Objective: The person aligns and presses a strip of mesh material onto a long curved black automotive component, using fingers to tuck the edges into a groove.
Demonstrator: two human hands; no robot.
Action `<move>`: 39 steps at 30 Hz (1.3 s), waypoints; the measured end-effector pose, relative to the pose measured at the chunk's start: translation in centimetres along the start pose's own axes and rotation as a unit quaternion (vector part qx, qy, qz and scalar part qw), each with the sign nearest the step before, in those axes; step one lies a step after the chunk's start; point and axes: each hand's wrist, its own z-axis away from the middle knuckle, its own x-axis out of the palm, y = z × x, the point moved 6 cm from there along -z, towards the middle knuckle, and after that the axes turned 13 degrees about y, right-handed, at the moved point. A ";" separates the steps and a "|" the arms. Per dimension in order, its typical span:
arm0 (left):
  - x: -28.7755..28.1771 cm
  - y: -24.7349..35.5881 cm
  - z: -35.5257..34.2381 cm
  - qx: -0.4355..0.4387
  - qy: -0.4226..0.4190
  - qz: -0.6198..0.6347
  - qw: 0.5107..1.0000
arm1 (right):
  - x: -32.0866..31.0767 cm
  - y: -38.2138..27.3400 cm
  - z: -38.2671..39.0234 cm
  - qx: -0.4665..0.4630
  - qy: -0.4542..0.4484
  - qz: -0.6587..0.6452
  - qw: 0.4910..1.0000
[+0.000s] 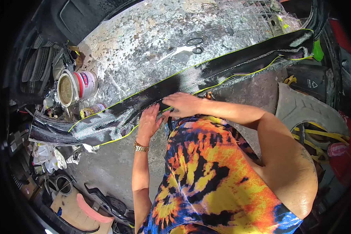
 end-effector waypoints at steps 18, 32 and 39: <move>0.8 -0.4 -0.8 -0.025 -0.020 -0.040 0.999 | 4.1 1.6 -1.3 -0.010 -0.007 0.050 0.999; -6.5 1.3 -4.6 -0.016 0.146 0.038 0.988 | 0.8 4.1 1.1 0.370 0.049 -0.462 0.805; -4.6 -2.7 -9.5 0.029 0.085 -0.040 0.995 | 6.5 5.1 -1.4 0.523 0.033 -0.682 0.511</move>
